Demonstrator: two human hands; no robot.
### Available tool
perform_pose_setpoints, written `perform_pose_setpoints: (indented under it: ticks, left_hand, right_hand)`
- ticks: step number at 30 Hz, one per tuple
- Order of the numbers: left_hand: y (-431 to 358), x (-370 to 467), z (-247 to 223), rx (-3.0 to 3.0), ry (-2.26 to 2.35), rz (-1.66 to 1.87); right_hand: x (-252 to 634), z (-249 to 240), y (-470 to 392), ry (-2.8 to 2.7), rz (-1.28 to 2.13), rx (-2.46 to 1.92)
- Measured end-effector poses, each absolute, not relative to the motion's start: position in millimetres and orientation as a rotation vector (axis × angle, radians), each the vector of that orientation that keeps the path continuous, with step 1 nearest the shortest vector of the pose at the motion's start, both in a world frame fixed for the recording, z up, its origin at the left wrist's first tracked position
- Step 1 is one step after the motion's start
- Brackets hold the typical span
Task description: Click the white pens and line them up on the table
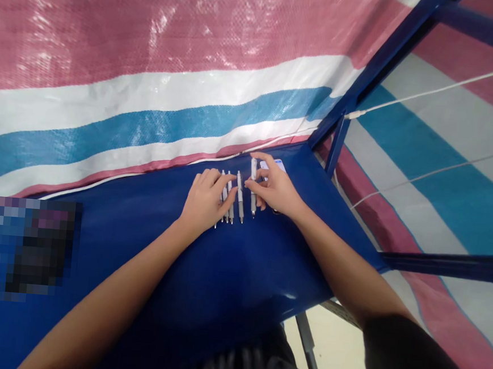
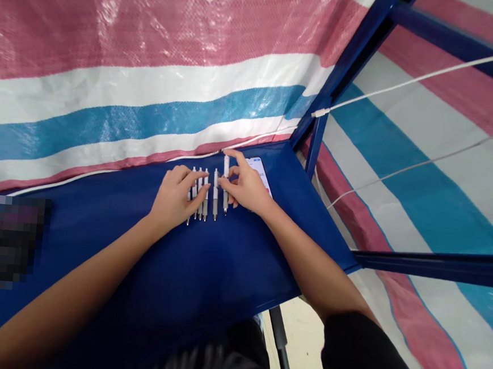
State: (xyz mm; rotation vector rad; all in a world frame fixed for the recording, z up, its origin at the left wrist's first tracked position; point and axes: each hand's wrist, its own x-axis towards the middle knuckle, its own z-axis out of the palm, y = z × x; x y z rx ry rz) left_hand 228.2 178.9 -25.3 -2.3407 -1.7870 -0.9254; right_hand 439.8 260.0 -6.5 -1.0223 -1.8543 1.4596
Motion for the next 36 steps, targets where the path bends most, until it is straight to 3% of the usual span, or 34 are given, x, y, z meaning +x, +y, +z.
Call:
perform_pose_setpoints:
  ticks: [7,14,24,30,36]
  left_hand:
    - [207,235,-7,-2.451,-1.843,-0.701]
    - [236,252,-26,-2.471,-1.743,-0.506]
    - [224,230,-40,-2.386,-1.982,-0.719]
    - [223,215,-48,-2.431,-1.971,-1.022]
    - [218,209,-49,-2.485,-1.897,-1.069]
  right_hand:
    - [447,-4,265,-1.837,1.422,-1.017]
    - [448,-6,268,-1.768,1.407,-1.021]
    - [433,-17,255,-1.794,1.497,-0.821]
    - [428,-19,254,-1.893,1.485,-0.819]
    - [423,-17,254,-1.909,1.541,-0.855]
